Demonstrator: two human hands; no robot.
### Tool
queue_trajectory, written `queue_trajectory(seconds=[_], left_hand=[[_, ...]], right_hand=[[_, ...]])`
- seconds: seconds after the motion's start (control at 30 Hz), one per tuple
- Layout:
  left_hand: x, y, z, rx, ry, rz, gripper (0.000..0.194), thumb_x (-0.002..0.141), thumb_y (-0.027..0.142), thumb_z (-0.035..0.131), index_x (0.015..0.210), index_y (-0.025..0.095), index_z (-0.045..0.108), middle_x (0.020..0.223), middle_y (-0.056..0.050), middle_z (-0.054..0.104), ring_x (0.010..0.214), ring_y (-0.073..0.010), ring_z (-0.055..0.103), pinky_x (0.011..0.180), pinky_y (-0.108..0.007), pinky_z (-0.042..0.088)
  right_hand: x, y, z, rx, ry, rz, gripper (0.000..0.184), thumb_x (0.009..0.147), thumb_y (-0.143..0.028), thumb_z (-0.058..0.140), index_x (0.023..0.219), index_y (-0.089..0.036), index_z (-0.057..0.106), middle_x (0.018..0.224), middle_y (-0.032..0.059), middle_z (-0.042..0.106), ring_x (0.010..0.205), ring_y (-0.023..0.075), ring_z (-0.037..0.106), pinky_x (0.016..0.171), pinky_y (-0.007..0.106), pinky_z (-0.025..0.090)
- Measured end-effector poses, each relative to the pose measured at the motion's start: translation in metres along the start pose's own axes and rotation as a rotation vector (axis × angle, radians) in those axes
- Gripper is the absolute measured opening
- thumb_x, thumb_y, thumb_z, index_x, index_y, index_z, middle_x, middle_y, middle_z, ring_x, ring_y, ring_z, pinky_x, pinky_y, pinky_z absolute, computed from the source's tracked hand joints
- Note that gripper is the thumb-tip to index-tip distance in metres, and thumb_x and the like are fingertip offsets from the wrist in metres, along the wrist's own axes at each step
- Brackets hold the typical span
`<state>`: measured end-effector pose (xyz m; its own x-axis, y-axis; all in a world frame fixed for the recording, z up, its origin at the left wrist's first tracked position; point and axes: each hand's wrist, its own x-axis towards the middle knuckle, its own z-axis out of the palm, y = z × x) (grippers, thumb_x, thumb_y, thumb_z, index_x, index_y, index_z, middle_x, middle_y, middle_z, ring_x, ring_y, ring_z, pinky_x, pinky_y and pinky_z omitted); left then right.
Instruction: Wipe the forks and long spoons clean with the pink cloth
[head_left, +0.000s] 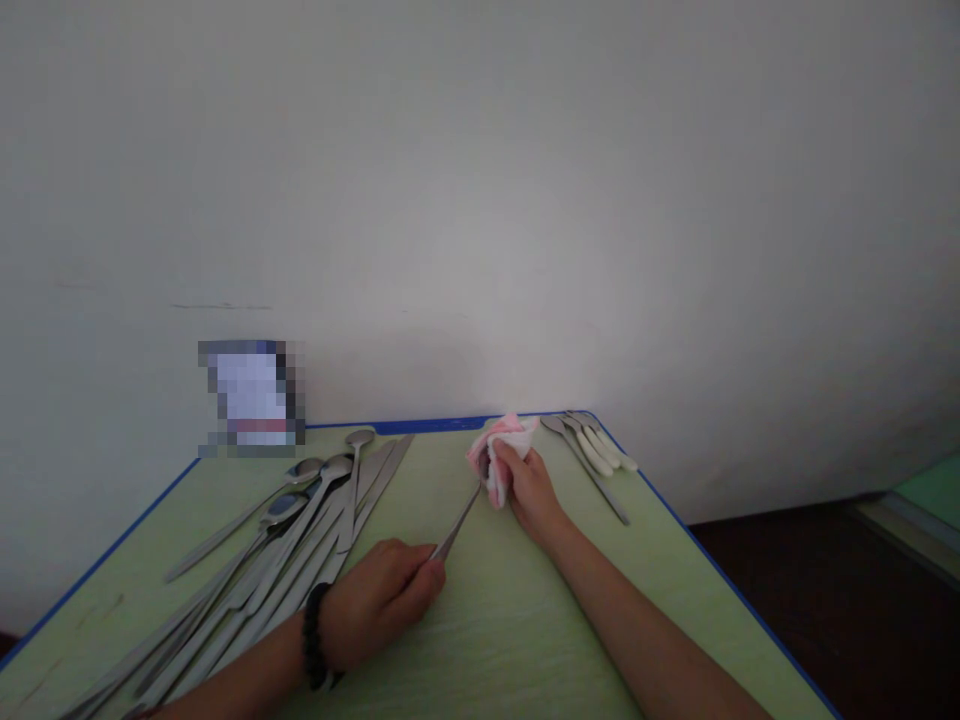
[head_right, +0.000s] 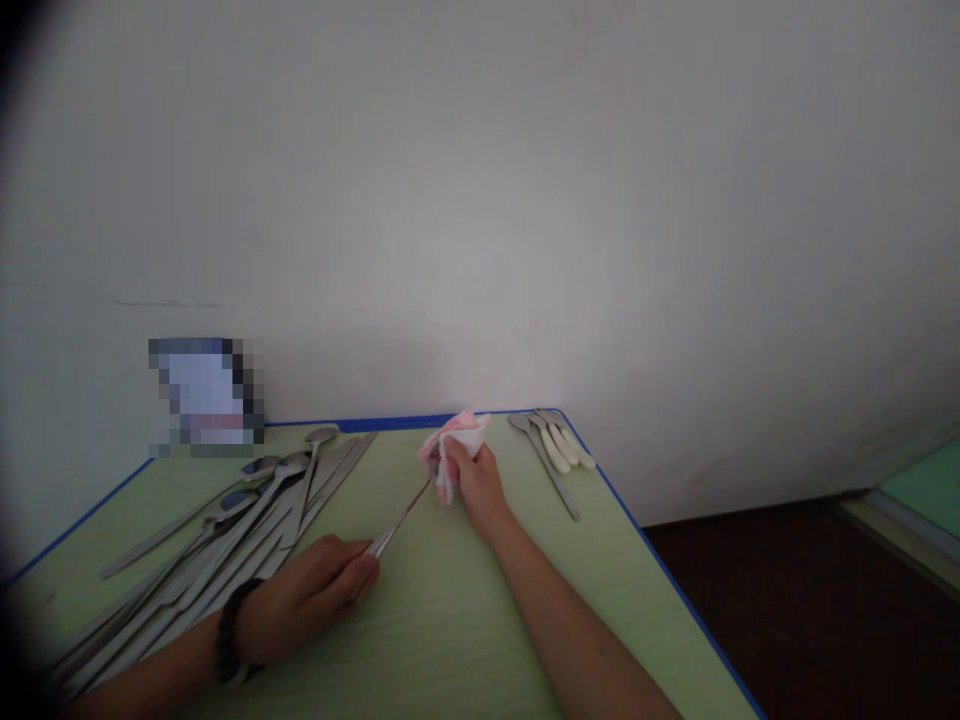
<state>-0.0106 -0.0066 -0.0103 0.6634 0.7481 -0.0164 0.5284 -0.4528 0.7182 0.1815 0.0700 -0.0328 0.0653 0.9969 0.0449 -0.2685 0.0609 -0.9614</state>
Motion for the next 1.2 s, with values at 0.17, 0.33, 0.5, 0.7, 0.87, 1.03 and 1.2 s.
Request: queue_trajectory(seconds=[0.17, 0.33, 0.5, 0.7, 0.87, 1.03, 1.2], left_hand=[[0.001, 0.001, 0.0, 0.001, 0.023, -0.021, 0.043, 0.094, 0.039, 0.018, 0.061, 0.02, 0.039, 0.053, 0.005, 0.042, 0.05, -0.0111, 0.04, 0.055, -0.023, 0.033], [0.002, 0.003, 0.0, 0.023, 0.022, -0.018, 0.041, 0.093, 0.038, 0.018, 0.061, 0.021, 0.037, 0.052, 0.005, 0.04, 0.048, -0.0112, 0.038, 0.053, -0.022, 0.032], [0.002, 0.005, 0.0, 0.006, 0.008, -0.024, 0.041, 0.093, 0.039, 0.018, 0.062, 0.021, 0.037, 0.053, 0.004, 0.041, 0.048, -0.0113, 0.039, 0.052, -0.021, 0.033], [0.001, 0.002, 0.001, 0.025, 0.016, -0.001, 0.04, 0.093, 0.038, 0.018, 0.063, 0.021, 0.037, 0.054, 0.004, 0.041, 0.049, -0.0116, 0.038, 0.052, -0.022, 0.032], [0.002, 0.0, 0.002, 0.046, 0.042, -0.008, 0.04, 0.094, 0.036, 0.016, 0.063, 0.021, 0.038, 0.054, 0.004, 0.041, 0.049, -0.0122, 0.038, 0.054, -0.023, 0.032], [0.002, 0.0, 0.002, 0.085, 0.044, 0.012, 0.04, 0.093, 0.035, 0.017, 0.062, 0.021, 0.037, 0.054, 0.004, 0.04, 0.049, -0.0125, 0.037, 0.053, -0.023, 0.031], [0.002, 0.002, 0.002, 0.082, 0.043, 0.003, 0.041, 0.093, 0.036, 0.016, 0.062, 0.021, 0.037, 0.054, 0.004, 0.039, 0.049, -0.0126, 0.037, 0.054, -0.024, 0.031]], right_hand=[[0.001, 0.002, -0.001, -0.067, 0.039, -0.028, 0.037, 0.069, -0.051, 0.059, 0.064, -0.015, 0.055, 0.053, -0.0021, 0.052, 0.046, 0.0086, 0.044, 0.043, 0.021, 0.033], [0.0, 0.003, -0.003, -0.162, -0.03, -0.03, 0.04, 0.074, -0.054, 0.053, 0.061, -0.016, 0.053, 0.048, -0.0029, 0.05, 0.042, 0.0082, 0.042, 0.042, 0.021, 0.031], [-0.004, -0.004, 0.001, -0.204, -0.034, -0.049, 0.043, 0.075, -0.056, 0.051, 0.059, -0.016, 0.054, 0.044, -0.0025, 0.05, 0.038, 0.0089, 0.041, 0.041, 0.022, 0.031], [-0.007, -0.009, 0.004, -0.206, -0.028, -0.026, 0.047, 0.074, -0.06, 0.049, 0.055, -0.017, 0.054, 0.04, -0.0014, 0.05, 0.036, 0.0099, 0.043, 0.039, 0.022, 0.035], [-0.009, -0.01, 0.005, -0.177, -0.027, 0.006, 0.051, 0.074, -0.063, 0.046, 0.053, -0.017, 0.055, 0.041, 0.0005, 0.053, 0.036, 0.0111, 0.047, 0.041, 0.023, 0.041], [-0.011, -0.012, 0.005, -0.225, -0.062, 0.015, 0.053, 0.074, -0.062, 0.046, 0.05, -0.017, 0.055, 0.042, 0.0022, 0.056, 0.038, 0.0125, 0.052, 0.042, 0.023, 0.042], [-0.012, -0.014, 0.005, -0.253, -0.074, 0.012, 0.05, 0.073, -0.06, 0.05, 0.048, -0.017, 0.054, 0.041, 0.001, 0.055, 0.036, 0.0115, 0.049, 0.041, 0.023, 0.041]])
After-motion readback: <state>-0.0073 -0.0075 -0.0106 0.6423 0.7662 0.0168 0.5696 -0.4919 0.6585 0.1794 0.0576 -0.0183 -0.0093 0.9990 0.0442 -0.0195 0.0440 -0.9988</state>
